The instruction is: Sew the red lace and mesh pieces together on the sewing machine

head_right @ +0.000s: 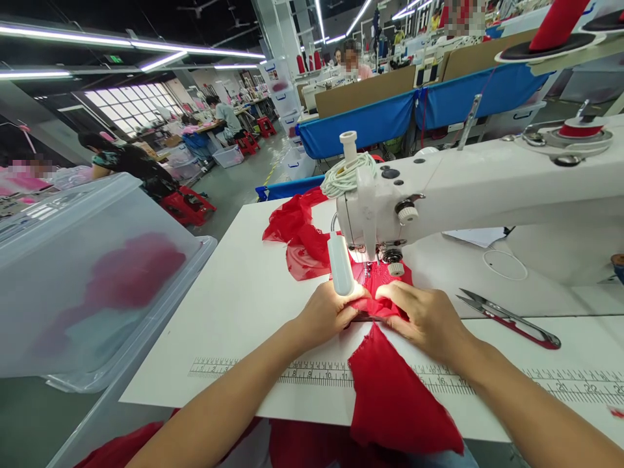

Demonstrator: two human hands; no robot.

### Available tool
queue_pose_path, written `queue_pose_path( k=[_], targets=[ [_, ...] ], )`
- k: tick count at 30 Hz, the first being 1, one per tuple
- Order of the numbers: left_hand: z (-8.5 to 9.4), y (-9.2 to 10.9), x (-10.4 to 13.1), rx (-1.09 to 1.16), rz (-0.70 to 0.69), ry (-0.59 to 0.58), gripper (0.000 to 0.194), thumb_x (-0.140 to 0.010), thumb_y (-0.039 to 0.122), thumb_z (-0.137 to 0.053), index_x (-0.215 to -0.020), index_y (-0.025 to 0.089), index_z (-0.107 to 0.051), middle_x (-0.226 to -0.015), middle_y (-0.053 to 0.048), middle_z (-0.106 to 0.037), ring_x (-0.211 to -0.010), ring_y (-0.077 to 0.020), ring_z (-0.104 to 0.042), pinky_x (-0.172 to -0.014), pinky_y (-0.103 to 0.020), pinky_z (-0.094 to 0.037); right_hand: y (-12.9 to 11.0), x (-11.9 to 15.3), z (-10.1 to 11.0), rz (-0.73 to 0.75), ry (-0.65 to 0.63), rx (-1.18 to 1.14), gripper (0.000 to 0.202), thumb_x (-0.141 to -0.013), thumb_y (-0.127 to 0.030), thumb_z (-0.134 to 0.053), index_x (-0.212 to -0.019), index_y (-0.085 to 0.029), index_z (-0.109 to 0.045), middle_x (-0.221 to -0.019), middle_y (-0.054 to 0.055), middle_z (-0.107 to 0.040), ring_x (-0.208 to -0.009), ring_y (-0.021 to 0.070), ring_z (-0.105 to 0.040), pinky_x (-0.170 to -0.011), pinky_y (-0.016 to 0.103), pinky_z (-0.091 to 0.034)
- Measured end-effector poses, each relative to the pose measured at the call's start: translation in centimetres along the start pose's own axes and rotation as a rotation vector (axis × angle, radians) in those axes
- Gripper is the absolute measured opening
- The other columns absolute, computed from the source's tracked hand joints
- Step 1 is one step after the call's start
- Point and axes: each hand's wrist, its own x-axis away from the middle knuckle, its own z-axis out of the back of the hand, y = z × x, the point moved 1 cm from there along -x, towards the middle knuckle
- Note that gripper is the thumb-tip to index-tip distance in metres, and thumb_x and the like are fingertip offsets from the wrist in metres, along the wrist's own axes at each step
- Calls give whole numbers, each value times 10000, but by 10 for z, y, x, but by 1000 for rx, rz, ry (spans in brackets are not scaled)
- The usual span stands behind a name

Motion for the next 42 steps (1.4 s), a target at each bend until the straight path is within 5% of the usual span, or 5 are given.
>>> queue_pose_path(
  k=[9,20,25,31,42],
  targets=[
    [-17,-5,7,-391,-230,183,238,-817,36,-453,-643,199,-465,-572,29,-376,-522,-128,-286,-498,-287,-146,4,9,2,-9,-22,116,307,-851,-73,-462,-1079,-262,-546,-1014,25,-752,-707,175,-681,-511,268,-412],
    [-6,14,11,-310,-141,-50,105,-904,225,-571,-837,162,-623,-762,-29,-541,-575,-143,-419,-468,-268,-299,0,7,-2,15,-42,196,345,-620,23,-452,-830,-230,-559,-887,33,-655,-683,188,-494,-560,309,-284],
    [5,26,19,-238,-79,-149,788,-992,747,-211,-1032,116,-683,-893,-110,-589,-677,-204,-521,-550,-317,-448,1,9,-4,-3,-47,194,349,-593,-2,-463,-841,-226,-561,-932,40,-670,-685,189,-505,-572,318,-283],
    [1,22,21,-296,-115,-44,1036,-931,723,121,-1001,136,-729,-952,-173,-667,-684,-235,-544,-603,-365,-488,0,9,-4,4,-28,244,267,-645,-44,-492,-831,-233,-523,-911,41,-678,-625,174,-490,-563,316,-280],
    [0,20,22,-340,-138,-55,652,-934,716,-512,-1107,114,-694,-1048,-169,-694,-747,-244,-610,-604,-357,-520,0,6,-1,-35,45,156,477,-625,41,-385,-969,-229,-575,-978,55,-684,-782,196,-671,-612,284,-488]
  ],
)
